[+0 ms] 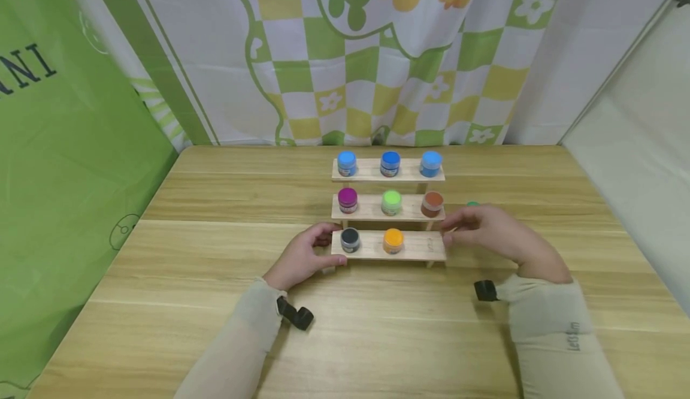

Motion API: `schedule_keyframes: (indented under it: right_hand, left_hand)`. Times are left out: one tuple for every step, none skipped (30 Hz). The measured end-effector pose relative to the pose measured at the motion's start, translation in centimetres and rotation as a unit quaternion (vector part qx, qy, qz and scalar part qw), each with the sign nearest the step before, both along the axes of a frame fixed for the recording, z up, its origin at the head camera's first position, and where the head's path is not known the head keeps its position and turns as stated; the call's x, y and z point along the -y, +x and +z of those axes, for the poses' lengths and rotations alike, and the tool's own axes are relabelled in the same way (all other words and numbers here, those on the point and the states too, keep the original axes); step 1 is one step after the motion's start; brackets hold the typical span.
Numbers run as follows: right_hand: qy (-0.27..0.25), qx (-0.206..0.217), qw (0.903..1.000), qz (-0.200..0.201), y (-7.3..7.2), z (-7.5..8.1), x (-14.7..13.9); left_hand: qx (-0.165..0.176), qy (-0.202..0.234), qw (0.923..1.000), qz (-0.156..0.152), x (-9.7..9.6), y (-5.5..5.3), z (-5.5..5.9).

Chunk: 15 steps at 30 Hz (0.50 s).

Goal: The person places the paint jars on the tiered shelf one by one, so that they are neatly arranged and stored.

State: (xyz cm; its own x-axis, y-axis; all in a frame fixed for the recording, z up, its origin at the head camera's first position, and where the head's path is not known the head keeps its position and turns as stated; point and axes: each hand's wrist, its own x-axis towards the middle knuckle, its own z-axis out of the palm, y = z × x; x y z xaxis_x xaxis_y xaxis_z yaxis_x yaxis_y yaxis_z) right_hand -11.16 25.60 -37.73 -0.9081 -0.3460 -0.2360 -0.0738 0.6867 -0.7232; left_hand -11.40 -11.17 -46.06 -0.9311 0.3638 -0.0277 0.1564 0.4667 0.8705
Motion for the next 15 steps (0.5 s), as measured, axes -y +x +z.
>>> schedule_keyframes:
  right_hand:
    - [-0.001,-0.001,1.0,-0.003,0.0,0.0,-0.1]
    - [-0.003,-0.001,1.0,-0.007,-0.1,-0.1,-0.3]
    - [-0.007,-0.003,0.9999,-0.009,-0.1,-0.1,-0.4]
    - [-0.01,-0.005,0.9999,-0.01,-0.1,-0.2,-0.5]
    - [-0.012,-0.005,0.9998,-0.015,-0.2,-0.2,-0.6]
    - [-0.012,-0.006,0.9997,-0.019,-0.2,-0.3,-0.7]
    - [-0.012,-0.009,0.9996,-0.023,-0.3,-0.3,-0.8]
    - [-0.011,-0.014,0.9995,-0.026,-0.4,-0.4,-0.9]
    - [-0.008,-0.018,0.9993,-0.03,-0.4,-0.4,-0.9]
    - [-0.005,-0.022,0.9991,-0.036,-0.5,-0.5,-1.0]
    - [-0.004,-0.025,0.9988,-0.042,-0.6,-0.5,-1.0]
    - [-0.001,-0.03,0.9984,-0.047,-0.7,-0.6,-1.1]
    - [0.0,-0.034,0.998,-0.052,-0.8,-0.7,-1.1]
    - [-0.001,-0.037,0.9976,-0.058,-0.8,-0.8,-1.1]
    - [-0.002,-0.038,0.9971,-0.065,-0.9,-0.9,-1.2]
  left_hand:
    - [0.0,0.001,1.0,0.0,0.0,0.0,0.0]
    - [0.001,0.001,1.0,0.0,0.0,0.0,0.0]
    - [0.001,0.001,1.0,0.0,0.0,0.0,0.0]
    - [0.002,0.001,1.0,0.0,0.0,0.0,0.0]
    - [0.002,0.001,1.0,0.0,0.0,0.0,0.0]
    - [0.002,0.001,1.0,0.001,0.0,0.0,0.0]
    - [0.002,0.001,1.0,0.0,0.0,0.0,0.1]
    - [0.002,0.001,1.0,0.0,0.0,0.0,0.1]
    - [0.002,0.002,1.0,0.0,0.0,0.0,0.1]
    - [0.002,0.002,1.0,0.0,0.0,0.0,0.1]
    - [0.002,0.002,1.0,-0.001,0.0,0.0,0.2]
    - [0.001,0.003,1.0,-0.001,0.0,0.0,0.2]
    - [0.0,0.003,1.0,-0.002,0.0,0.0,0.2]
    - [0.0,0.003,1.0,-0.002,0.0,0.0,0.2]
    - [-0.001,0.003,1.0,-0.002,0.0,0.0,0.2]
